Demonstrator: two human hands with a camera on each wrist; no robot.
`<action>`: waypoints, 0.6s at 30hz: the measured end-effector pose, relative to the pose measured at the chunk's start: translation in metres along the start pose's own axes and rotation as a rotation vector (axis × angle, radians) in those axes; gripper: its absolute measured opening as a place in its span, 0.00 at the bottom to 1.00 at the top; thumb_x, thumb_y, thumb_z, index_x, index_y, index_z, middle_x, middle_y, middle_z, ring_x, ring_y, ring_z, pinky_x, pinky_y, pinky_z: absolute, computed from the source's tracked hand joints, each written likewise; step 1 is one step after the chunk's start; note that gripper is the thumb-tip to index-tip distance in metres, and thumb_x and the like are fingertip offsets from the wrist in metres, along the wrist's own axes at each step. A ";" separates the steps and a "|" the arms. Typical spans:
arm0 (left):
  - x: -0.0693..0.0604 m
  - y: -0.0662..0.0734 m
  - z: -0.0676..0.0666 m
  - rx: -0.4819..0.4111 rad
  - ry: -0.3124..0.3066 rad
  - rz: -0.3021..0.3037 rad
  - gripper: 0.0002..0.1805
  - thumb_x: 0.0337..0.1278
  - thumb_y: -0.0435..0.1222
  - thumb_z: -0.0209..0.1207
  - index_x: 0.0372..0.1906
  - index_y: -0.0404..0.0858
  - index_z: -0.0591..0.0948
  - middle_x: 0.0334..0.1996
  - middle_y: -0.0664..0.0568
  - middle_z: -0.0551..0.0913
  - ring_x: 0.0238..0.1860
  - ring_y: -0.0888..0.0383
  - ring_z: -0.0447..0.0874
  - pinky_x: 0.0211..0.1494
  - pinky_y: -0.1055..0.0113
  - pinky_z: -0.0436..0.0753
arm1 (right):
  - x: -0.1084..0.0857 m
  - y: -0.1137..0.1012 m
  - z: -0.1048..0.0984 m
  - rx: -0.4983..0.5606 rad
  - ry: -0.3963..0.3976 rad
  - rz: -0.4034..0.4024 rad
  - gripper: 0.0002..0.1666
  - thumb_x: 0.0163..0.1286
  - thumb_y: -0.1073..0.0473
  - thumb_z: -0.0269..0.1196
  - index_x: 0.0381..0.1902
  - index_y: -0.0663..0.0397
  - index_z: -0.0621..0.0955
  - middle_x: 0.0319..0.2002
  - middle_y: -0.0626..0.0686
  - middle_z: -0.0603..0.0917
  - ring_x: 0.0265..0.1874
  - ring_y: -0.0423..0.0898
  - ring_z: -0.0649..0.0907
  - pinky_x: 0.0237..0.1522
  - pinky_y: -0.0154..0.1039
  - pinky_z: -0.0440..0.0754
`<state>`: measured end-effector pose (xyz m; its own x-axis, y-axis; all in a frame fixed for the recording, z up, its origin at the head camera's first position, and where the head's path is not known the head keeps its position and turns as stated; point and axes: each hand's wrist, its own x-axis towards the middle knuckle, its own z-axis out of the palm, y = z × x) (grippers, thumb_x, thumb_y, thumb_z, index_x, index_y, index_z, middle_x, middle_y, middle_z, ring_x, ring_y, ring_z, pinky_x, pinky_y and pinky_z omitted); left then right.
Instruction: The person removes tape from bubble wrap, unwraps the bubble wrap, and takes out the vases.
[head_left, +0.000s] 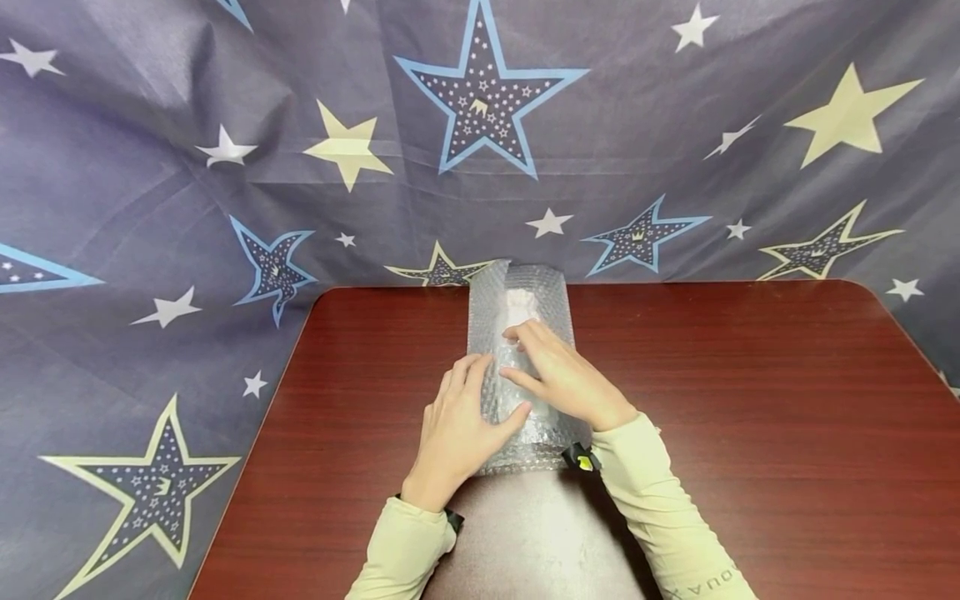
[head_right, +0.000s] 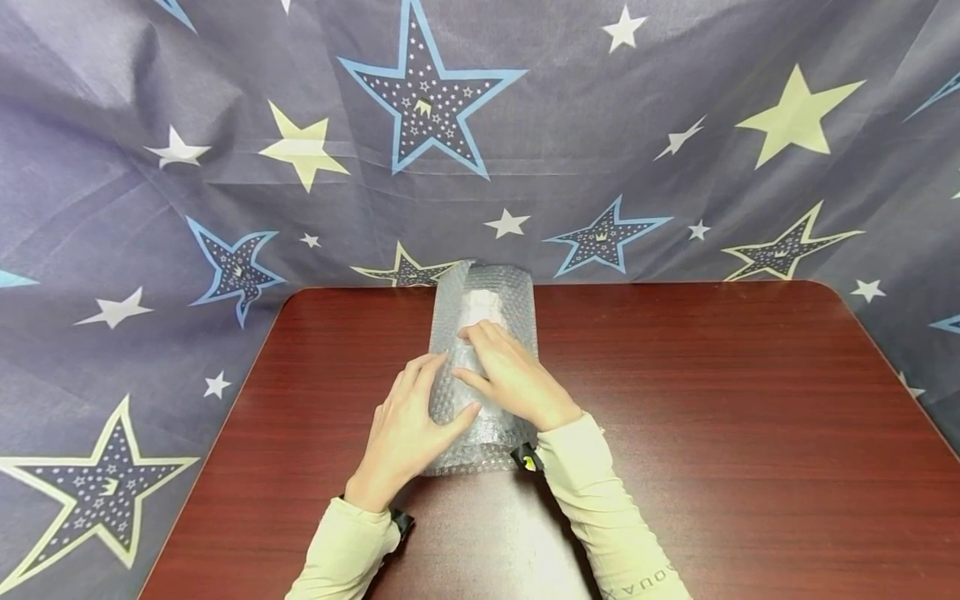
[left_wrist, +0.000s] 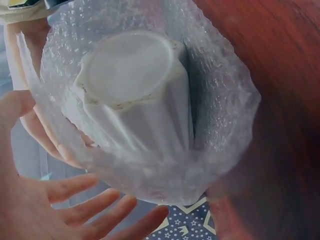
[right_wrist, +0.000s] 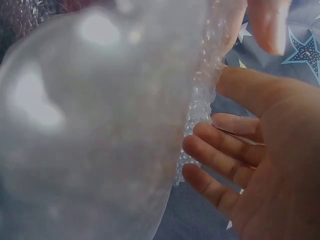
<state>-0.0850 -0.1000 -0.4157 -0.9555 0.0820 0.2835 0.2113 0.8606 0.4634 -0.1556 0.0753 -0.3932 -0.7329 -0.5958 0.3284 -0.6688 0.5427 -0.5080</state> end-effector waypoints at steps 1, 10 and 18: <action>0.000 0.000 0.000 0.001 0.004 -0.004 0.45 0.49 0.66 0.62 0.70 0.47 0.70 0.64 0.55 0.72 0.62 0.52 0.73 0.39 0.47 0.83 | 0.000 0.000 0.000 0.001 -0.003 -0.005 0.25 0.71 0.51 0.64 0.59 0.59 0.73 0.53 0.55 0.78 0.51 0.47 0.80 0.57 0.44 0.78; 0.001 -0.003 0.002 0.016 0.017 -0.019 0.50 0.47 0.65 0.63 0.73 0.45 0.65 0.67 0.55 0.70 0.63 0.52 0.73 0.36 0.47 0.82 | 0.002 0.000 0.001 -0.017 -0.009 -0.022 0.25 0.72 0.51 0.63 0.59 0.58 0.74 0.54 0.54 0.79 0.53 0.47 0.79 0.60 0.44 0.76; 0.001 -0.009 0.001 0.016 0.012 -0.019 0.48 0.47 0.58 0.64 0.73 0.44 0.64 0.67 0.54 0.70 0.62 0.50 0.74 0.35 0.47 0.82 | 0.002 0.001 0.003 -0.049 0.001 -0.046 0.25 0.72 0.51 0.63 0.60 0.59 0.74 0.54 0.54 0.79 0.53 0.47 0.79 0.61 0.44 0.75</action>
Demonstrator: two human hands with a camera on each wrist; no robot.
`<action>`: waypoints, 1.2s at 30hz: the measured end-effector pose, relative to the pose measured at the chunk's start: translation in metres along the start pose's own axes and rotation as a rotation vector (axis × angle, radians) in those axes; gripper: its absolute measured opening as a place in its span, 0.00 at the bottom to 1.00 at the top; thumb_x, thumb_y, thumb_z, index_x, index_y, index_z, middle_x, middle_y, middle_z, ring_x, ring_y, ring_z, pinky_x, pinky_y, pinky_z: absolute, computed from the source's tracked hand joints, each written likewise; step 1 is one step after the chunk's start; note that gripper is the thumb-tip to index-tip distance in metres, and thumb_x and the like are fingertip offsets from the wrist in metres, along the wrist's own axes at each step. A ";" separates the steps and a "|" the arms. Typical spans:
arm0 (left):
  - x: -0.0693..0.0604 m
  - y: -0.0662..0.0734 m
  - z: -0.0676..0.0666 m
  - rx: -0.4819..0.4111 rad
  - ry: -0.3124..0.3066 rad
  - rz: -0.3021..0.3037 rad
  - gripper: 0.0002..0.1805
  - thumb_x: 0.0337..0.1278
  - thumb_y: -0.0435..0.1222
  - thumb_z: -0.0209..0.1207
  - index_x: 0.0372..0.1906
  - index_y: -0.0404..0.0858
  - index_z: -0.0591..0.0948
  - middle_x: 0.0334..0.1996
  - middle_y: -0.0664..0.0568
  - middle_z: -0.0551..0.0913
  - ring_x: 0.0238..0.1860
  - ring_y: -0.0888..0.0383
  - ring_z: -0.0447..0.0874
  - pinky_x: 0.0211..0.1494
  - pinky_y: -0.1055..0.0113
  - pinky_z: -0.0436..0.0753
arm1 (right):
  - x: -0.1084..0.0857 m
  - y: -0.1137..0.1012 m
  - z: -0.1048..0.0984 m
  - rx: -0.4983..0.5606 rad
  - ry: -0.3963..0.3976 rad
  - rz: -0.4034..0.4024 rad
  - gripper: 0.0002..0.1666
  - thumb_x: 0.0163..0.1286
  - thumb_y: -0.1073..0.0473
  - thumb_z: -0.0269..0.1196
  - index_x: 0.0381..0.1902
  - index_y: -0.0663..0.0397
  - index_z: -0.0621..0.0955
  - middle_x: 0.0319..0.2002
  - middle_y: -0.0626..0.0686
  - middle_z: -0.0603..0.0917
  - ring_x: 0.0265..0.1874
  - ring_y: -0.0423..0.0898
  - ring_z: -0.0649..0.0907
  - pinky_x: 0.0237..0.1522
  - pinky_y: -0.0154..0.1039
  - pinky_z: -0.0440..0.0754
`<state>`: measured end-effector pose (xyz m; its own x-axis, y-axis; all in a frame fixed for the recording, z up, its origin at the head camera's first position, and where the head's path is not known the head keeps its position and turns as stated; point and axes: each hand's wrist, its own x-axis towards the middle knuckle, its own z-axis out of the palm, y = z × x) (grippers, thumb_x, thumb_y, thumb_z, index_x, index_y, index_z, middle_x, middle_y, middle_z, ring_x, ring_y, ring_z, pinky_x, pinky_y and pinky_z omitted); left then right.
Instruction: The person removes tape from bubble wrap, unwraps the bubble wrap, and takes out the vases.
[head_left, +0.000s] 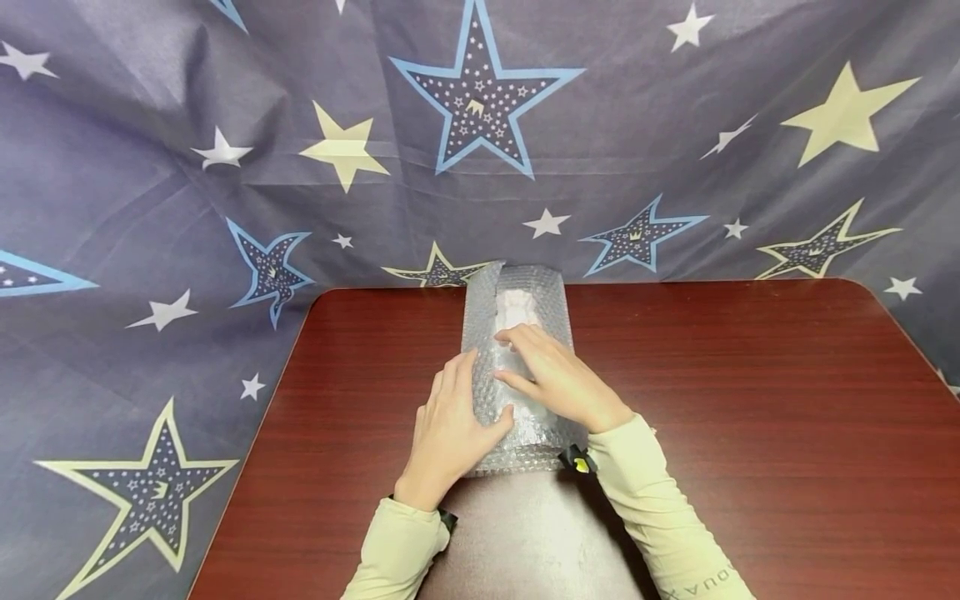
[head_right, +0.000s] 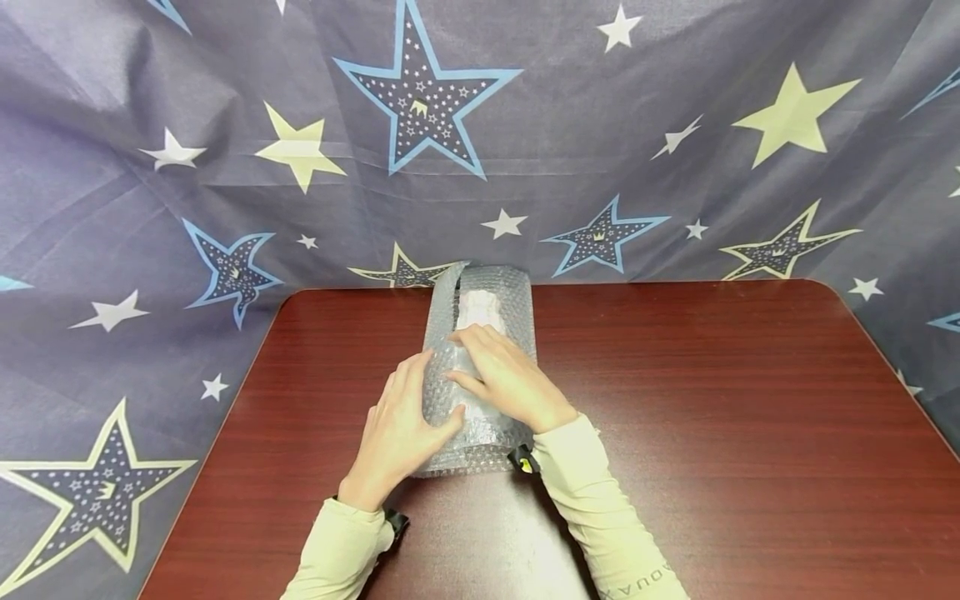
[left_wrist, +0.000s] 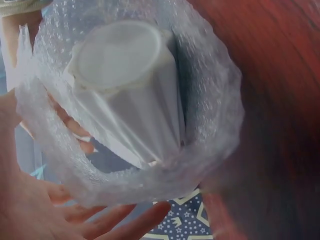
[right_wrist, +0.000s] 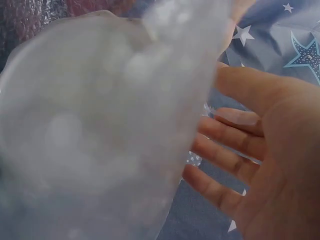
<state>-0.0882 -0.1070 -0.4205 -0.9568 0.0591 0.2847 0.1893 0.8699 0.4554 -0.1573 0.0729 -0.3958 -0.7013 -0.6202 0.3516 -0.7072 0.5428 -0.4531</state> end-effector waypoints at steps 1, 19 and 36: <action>0.000 -0.001 -0.001 -0.001 -0.003 -0.002 0.48 0.47 0.58 0.63 0.73 0.44 0.63 0.67 0.54 0.70 0.62 0.50 0.74 0.35 0.47 0.82 | 0.000 0.000 0.000 -0.006 0.002 0.000 0.25 0.72 0.51 0.63 0.60 0.59 0.74 0.54 0.54 0.79 0.52 0.47 0.79 0.61 0.44 0.75; 0.002 -0.012 -0.009 -0.022 -0.055 -0.042 0.39 0.56 0.55 0.58 0.73 0.50 0.65 0.68 0.56 0.69 0.64 0.51 0.73 0.40 0.45 0.81 | 0.001 0.002 0.003 -0.088 -0.029 -0.110 0.10 0.70 0.54 0.64 0.44 0.50 0.88 0.57 0.55 0.82 0.59 0.52 0.75 0.65 0.49 0.70; 0.002 -0.012 -0.009 -0.011 -0.047 -0.032 0.36 0.58 0.55 0.57 0.72 0.50 0.67 0.67 0.58 0.71 0.64 0.52 0.74 0.40 0.46 0.81 | -0.001 0.000 0.008 -0.114 -0.027 -0.083 0.06 0.72 0.52 0.63 0.35 0.44 0.85 0.58 0.52 0.80 0.57 0.49 0.76 0.60 0.50 0.73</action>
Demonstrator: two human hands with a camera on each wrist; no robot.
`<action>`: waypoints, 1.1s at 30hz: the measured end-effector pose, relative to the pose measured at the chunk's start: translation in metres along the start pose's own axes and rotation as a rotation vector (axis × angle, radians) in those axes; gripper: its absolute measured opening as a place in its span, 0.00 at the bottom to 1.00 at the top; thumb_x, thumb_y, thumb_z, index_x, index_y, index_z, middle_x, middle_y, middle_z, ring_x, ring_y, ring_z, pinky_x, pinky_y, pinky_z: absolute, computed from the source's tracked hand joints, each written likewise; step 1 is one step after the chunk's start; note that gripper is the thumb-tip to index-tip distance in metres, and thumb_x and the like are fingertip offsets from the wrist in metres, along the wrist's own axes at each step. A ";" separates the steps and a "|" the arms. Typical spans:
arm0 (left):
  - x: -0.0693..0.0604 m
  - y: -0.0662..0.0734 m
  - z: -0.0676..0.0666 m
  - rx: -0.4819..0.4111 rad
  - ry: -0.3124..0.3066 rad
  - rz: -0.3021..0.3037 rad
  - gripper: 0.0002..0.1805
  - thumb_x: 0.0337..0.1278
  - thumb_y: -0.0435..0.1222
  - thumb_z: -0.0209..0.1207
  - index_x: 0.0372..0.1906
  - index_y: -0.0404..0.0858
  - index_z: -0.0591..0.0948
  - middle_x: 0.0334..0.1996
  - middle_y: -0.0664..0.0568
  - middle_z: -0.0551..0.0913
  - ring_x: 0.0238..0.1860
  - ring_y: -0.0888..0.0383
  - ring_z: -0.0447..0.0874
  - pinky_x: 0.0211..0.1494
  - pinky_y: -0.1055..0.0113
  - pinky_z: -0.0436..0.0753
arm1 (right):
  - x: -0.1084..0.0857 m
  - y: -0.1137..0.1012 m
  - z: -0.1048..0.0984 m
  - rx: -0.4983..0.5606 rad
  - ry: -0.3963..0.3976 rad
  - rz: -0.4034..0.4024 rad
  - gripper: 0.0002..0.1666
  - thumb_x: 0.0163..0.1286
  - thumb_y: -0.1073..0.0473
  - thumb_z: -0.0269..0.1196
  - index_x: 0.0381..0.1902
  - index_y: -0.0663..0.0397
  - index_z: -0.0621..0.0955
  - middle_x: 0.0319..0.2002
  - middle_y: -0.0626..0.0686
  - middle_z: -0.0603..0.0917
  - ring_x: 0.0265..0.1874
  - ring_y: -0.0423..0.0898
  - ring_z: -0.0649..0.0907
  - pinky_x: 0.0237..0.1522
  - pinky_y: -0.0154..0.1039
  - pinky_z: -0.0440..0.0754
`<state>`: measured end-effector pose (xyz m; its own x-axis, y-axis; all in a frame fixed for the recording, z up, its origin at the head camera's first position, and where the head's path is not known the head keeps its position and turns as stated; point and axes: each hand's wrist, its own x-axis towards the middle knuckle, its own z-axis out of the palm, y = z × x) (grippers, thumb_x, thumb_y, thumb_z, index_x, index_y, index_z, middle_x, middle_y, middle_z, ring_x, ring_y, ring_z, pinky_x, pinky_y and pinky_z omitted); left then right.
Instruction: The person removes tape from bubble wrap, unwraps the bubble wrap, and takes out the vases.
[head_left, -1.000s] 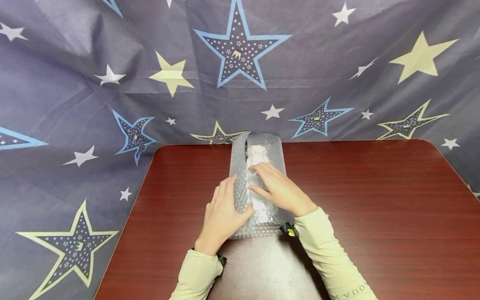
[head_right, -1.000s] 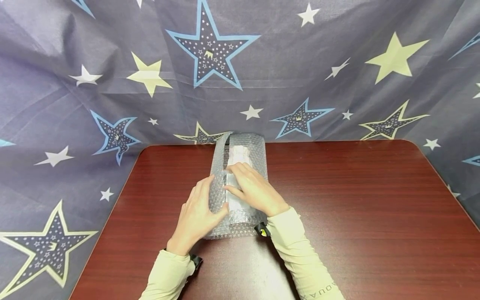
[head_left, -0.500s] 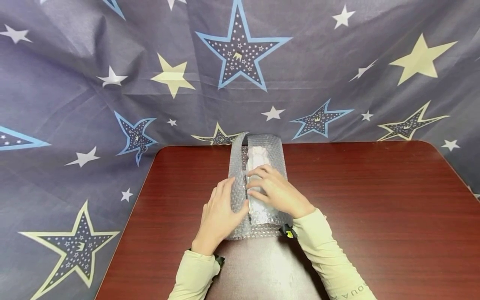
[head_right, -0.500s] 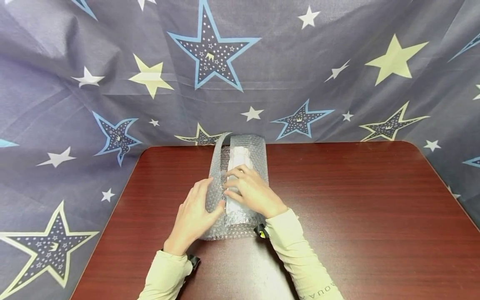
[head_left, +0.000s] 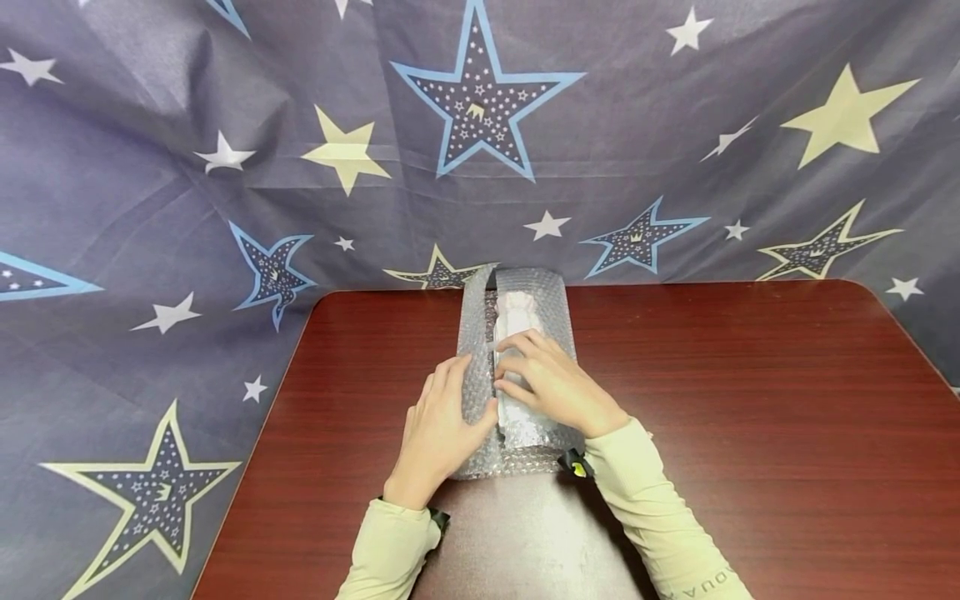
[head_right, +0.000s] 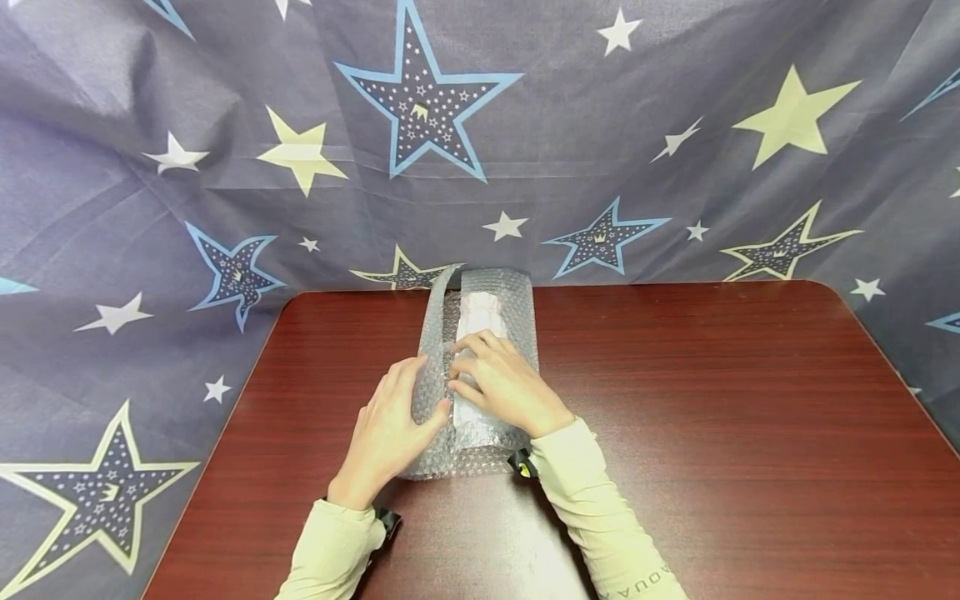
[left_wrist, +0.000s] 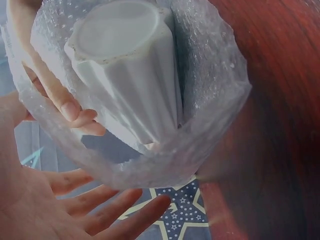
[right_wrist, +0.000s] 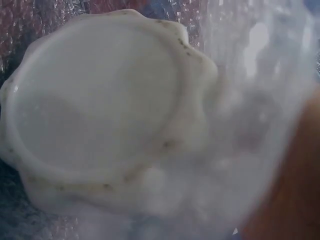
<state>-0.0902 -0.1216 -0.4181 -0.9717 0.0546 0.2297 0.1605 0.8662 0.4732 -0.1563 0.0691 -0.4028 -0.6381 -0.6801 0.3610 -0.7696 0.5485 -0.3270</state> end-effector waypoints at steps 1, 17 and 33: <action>0.000 0.000 0.000 -0.001 0.004 0.003 0.36 0.58 0.54 0.57 0.72 0.50 0.67 0.67 0.57 0.71 0.63 0.52 0.74 0.40 0.46 0.82 | 0.000 0.000 0.000 -0.002 -0.001 0.001 0.06 0.72 0.52 0.62 0.35 0.44 0.84 0.57 0.52 0.80 0.57 0.49 0.76 0.60 0.50 0.73; 0.001 0.001 0.001 -0.004 -0.009 0.005 0.36 0.58 0.54 0.58 0.72 0.49 0.68 0.67 0.57 0.71 0.63 0.51 0.74 0.42 0.46 0.82 | -0.002 0.004 -0.005 -0.016 0.055 -0.049 0.09 0.74 0.55 0.60 0.31 0.47 0.79 0.51 0.56 0.80 0.52 0.50 0.77 0.57 0.45 0.74; 0.001 -0.002 0.001 -0.010 0.002 0.027 0.34 0.59 0.51 0.59 0.70 0.46 0.69 0.65 0.54 0.72 0.62 0.49 0.75 0.45 0.46 0.82 | -0.006 0.005 -0.009 -0.012 0.088 -0.035 0.07 0.73 0.56 0.59 0.33 0.49 0.79 0.52 0.55 0.79 0.51 0.49 0.76 0.55 0.43 0.75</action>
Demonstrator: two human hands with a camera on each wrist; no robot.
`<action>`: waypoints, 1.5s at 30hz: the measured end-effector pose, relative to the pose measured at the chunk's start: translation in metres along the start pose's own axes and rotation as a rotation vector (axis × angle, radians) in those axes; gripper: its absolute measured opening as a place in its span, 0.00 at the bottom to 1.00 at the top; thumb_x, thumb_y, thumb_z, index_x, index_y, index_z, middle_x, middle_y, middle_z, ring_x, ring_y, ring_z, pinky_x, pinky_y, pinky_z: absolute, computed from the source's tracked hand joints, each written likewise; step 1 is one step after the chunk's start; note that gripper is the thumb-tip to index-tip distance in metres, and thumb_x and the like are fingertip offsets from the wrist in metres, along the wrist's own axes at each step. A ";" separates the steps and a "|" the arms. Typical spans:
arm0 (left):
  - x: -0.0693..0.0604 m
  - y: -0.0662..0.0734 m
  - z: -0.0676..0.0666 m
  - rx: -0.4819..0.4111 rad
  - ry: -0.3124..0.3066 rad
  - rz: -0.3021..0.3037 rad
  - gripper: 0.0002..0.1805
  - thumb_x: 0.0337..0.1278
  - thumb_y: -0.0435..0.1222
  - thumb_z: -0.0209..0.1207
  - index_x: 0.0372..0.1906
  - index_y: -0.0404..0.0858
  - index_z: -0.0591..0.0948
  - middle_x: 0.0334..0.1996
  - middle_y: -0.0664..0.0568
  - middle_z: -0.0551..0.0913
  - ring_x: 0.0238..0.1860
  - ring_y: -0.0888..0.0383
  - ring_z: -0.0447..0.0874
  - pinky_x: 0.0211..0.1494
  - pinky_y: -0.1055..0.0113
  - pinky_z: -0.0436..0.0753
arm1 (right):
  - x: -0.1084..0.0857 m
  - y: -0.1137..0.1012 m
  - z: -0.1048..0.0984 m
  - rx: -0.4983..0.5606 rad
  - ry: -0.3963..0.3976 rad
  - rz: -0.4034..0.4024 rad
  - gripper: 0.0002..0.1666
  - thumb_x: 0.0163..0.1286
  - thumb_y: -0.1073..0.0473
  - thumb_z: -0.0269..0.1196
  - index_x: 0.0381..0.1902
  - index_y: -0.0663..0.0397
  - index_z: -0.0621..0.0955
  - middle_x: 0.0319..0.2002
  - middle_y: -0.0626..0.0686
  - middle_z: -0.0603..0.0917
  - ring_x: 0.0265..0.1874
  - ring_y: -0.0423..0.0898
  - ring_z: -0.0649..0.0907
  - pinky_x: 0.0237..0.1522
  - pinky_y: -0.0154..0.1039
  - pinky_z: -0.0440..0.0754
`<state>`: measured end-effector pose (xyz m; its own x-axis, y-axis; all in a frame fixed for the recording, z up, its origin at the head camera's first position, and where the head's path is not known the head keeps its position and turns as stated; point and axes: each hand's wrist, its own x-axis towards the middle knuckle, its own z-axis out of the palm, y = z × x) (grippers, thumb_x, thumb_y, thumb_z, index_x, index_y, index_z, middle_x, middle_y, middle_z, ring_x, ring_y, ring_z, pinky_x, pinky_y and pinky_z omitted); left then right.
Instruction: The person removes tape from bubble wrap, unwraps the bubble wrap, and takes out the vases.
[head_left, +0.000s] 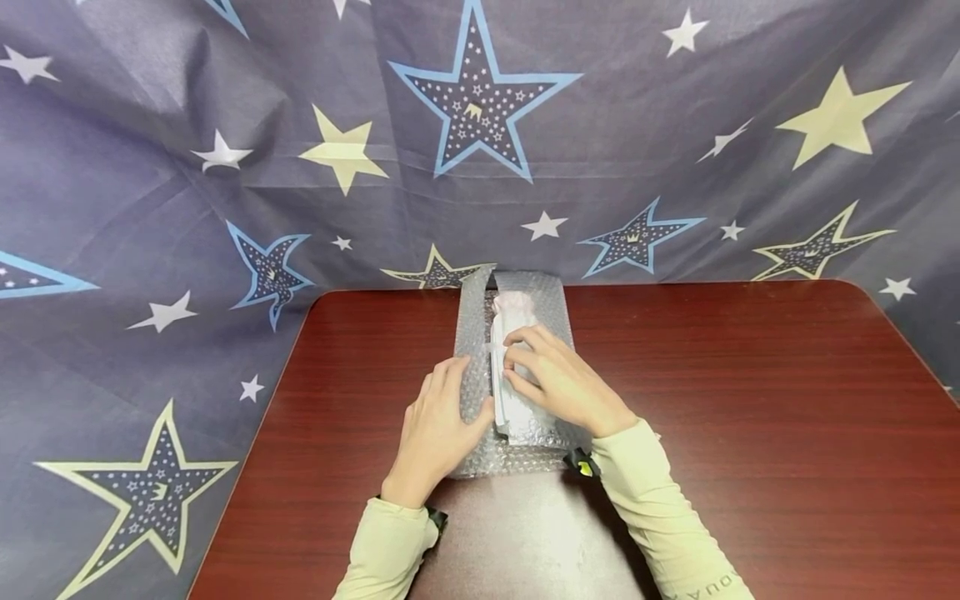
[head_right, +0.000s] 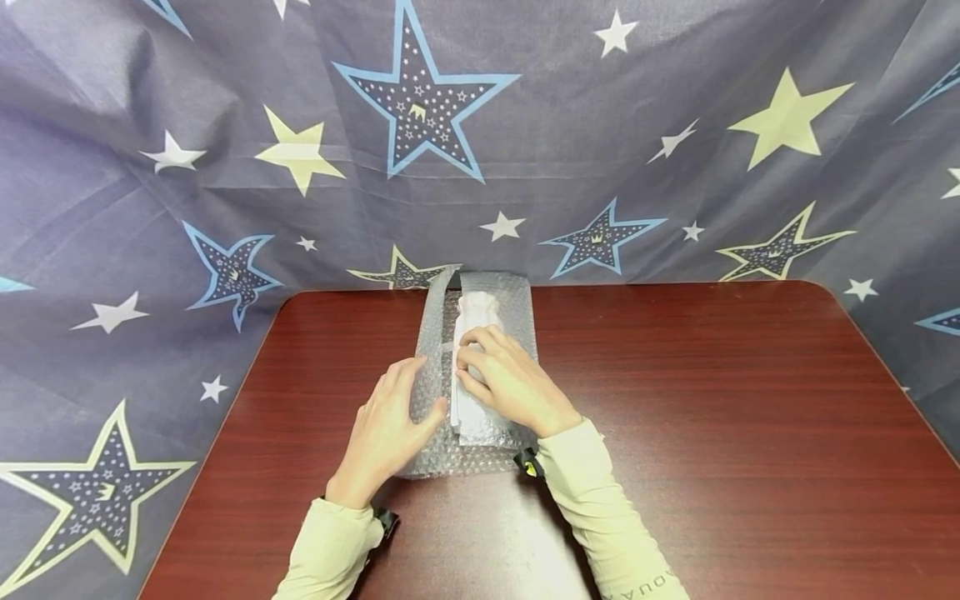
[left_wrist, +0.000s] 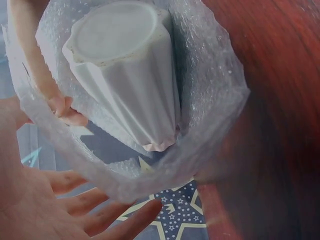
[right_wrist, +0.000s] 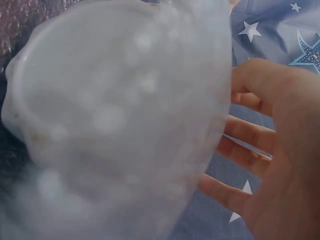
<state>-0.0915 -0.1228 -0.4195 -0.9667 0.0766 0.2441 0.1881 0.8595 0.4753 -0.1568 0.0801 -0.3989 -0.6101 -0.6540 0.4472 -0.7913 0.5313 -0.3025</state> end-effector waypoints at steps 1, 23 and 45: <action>0.000 0.000 -0.001 0.000 0.001 0.001 0.34 0.59 0.51 0.59 0.70 0.46 0.69 0.66 0.54 0.72 0.62 0.49 0.75 0.45 0.45 0.82 | 0.000 0.000 -0.001 0.002 -0.003 0.006 0.07 0.74 0.56 0.59 0.33 0.48 0.79 0.53 0.55 0.79 0.51 0.49 0.76 0.55 0.43 0.75; -0.004 -0.008 -0.003 -0.014 -0.019 -0.036 0.36 0.62 0.55 0.59 0.71 0.45 0.68 0.67 0.52 0.71 0.65 0.48 0.73 0.51 0.43 0.80 | -0.022 0.015 -0.010 -0.030 0.034 0.046 0.08 0.72 0.57 0.61 0.30 0.49 0.79 0.52 0.57 0.79 0.52 0.52 0.74 0.57 0.45 0.73; -0.007 -0.020 -0.005 -0.037 -0.060 -0.072 0.38 0.65 0.54 0.59 0.74 0.44 0.64 0.70 0.48 0.68 0.68 0.46 0.70 0.57 0.41 0.78 | -0.039 0.027 -0.013 -0.028 0.029 0.090 0.06 0.69 0.60 0.62 0.30 0.49 0.82 0.54 0.60 0.78 0.51 0.54 0.74 0.54 0.51 0.73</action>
<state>-0.0873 -0.1429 -0.4266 -0.9864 0.0465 0.1579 0.1232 0.8445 0.5211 -0.1542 0.1268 -0.4137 -0.6769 -0.5872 0.4438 -0.7317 0.6026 -0.3188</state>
